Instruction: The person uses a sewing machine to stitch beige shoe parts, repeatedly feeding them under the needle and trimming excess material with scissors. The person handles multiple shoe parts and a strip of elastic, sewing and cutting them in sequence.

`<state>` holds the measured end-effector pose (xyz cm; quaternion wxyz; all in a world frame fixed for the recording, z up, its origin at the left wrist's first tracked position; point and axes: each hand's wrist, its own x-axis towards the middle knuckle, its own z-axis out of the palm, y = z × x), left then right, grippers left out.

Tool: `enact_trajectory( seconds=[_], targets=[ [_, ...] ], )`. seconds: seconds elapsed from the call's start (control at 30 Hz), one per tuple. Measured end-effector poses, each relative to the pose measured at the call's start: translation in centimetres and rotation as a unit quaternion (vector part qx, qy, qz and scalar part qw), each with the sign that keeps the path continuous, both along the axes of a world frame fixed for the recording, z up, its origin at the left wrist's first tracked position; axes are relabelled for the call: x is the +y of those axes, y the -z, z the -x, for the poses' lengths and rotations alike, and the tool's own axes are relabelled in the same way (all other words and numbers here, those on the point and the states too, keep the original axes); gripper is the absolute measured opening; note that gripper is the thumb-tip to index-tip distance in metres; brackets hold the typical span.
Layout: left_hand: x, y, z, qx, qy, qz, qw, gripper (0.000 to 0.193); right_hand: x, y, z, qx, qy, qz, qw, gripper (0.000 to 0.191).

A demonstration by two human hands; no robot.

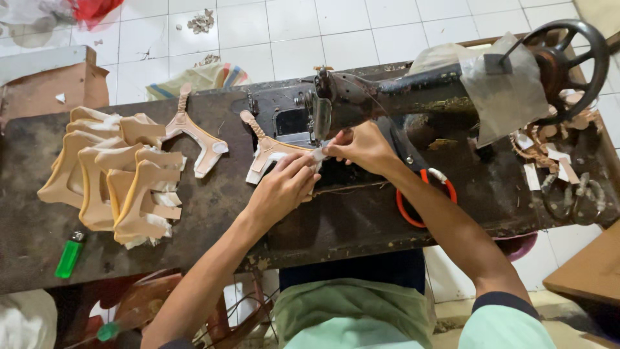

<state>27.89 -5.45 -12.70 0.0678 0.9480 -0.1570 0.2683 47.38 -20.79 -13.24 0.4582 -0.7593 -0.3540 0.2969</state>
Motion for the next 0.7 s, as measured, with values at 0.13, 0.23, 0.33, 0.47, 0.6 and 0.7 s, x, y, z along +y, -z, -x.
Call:
enact_trajectory(
  seconds=[0.13, 0.23, 0.33, 0.47, 0.6, 0.7],
  targets=[
    [-0.3, -0.1, 0.0, -0.003, -0.005, 0.034, 0.999, 0.018, -0.2, -0.2, 0.0, 0.004, 0.009, 0.004, 1.000, 0.024],
    [-0.9, -0.6, 0.1, 0.013, -0.014, 0.059, 0.998, 0.018, -0.1, -0.6, 0.2, -0.016, 0.005, 0.007, 1.000, 0.024],
    [-1.6, -1.2, 0.4, -0.015, -0.027, 0.036, 0.999, 0.035, -0.9, -1.8, 1.2, -0.073, -0.014, 0.021, 0.997, 0.024],
    [-1.9, -1.8, 0.0, 0.019, -0.016, -0.047, 0.999, 0.038, -6.0, -5.7, 2.2, -0.236, -0.076, 0.025, 0.968, 0.023],
    [-1.6, -2.0, -0.4, 0.037, -0.024, -0.032, 0.999, 0.041, -14.4, -10.8, -1.1, -0.369, 0.078, -0.231, 0.897, 0.007],
    [-1.7, -1.9, -0.6, 0.035, -0.025, -0.026, 0.999, 0.041, -18.7, -13.1, -6.7, -0.456, 0.297, -0.199, 0.815, 0.011]
  ],
)
